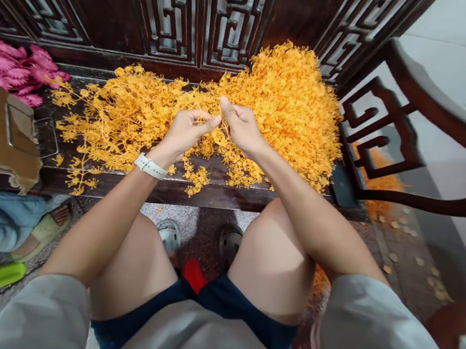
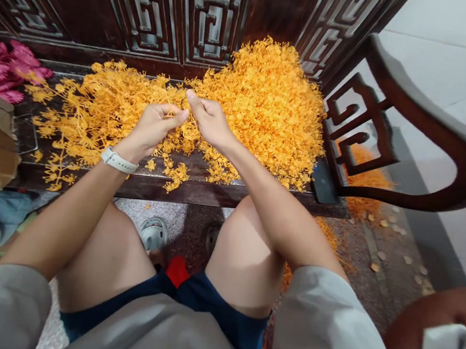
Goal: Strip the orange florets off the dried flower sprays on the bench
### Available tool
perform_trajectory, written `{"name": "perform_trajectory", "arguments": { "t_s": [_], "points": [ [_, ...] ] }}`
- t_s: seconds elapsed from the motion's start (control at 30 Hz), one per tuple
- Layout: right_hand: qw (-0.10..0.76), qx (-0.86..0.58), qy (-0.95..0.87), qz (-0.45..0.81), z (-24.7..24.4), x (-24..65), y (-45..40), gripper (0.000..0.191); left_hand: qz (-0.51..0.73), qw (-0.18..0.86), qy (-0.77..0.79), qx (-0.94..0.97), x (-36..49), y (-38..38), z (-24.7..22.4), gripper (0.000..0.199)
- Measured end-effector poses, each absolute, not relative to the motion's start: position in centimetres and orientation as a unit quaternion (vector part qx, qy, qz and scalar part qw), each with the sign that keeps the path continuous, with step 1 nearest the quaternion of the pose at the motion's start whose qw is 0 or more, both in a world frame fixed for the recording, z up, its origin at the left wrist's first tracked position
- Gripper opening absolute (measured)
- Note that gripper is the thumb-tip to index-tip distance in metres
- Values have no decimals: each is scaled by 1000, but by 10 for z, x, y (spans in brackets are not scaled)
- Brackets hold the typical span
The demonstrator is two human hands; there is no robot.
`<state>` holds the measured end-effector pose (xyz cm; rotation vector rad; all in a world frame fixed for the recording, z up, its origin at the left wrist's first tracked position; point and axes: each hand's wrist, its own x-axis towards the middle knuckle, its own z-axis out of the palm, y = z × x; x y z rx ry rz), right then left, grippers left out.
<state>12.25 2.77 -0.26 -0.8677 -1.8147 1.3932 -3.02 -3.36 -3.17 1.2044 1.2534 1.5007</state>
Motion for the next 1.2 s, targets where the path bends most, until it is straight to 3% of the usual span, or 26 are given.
{"name": "perform_trajectory", "arguments": {
  "t_s": [0.33,0.6,0.77,0.93,1.13,1.2],
  "points": [
    [276,-274,-690,611,-10,129,37,67,591,372,487,525,-31,-27,-40,27],
    [324,-279,-691,583,-7,126,39,68,596,342,502,525,-29,-27,-40,17],
    [360,-303,-663,583,-13,121,36,70,583,350,491,544,-28,-27,-31,20],
    [361,-330,-627,607,-5,114,42,72,572,279,482,602,-30,-31,-24,19],
    [508,-359,-541,566,45,180,92,67,557,277,512,592,-53,-42,-33,18],
    [518,-387,-526,552,42,203,104,67,580,276,524,559,-63,-41,-36,18]
  ]
}}
